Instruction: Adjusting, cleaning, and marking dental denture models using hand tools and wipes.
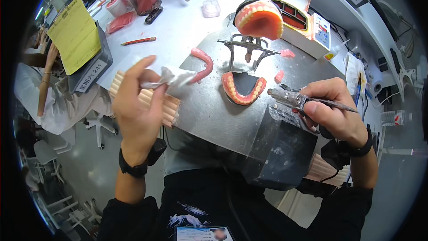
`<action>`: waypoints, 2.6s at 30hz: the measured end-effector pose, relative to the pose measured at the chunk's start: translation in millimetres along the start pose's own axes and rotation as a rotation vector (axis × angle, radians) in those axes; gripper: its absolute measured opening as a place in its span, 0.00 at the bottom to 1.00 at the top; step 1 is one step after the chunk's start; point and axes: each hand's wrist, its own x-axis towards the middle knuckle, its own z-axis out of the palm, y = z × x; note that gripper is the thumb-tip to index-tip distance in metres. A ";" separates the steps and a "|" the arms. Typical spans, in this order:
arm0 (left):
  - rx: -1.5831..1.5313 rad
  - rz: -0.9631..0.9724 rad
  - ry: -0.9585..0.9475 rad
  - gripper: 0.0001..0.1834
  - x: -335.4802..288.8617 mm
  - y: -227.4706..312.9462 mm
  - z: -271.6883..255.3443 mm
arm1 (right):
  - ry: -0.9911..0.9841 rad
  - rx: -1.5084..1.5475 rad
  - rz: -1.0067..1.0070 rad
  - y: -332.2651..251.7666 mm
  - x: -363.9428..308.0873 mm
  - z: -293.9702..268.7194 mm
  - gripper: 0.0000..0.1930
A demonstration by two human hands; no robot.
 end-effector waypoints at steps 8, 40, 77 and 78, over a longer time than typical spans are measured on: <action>-0.013 0.257 0.035 0.16 7.1 22.3 9.5 | 0.070 0.091 -0.115 7.7 -17.1 -12.6 0.24; 0.326 0.638 -0.297 0.21 -9.2 59.6 83.6 | 0.183 0.051 -0.251 22.9 -19.0 -28.3 0.22; -0.047 0.308 -0.264 0.20 8.8 20.8 12.4 | 0.272 -0.183 -0.207 -17.0 4.6 -19.7 0.23; -0.036 0.396 -0.322 0.21 12.3 25.1 21.4 | 0.311 -0.130 -0.252 -15.0 3.6 -22.5 0.25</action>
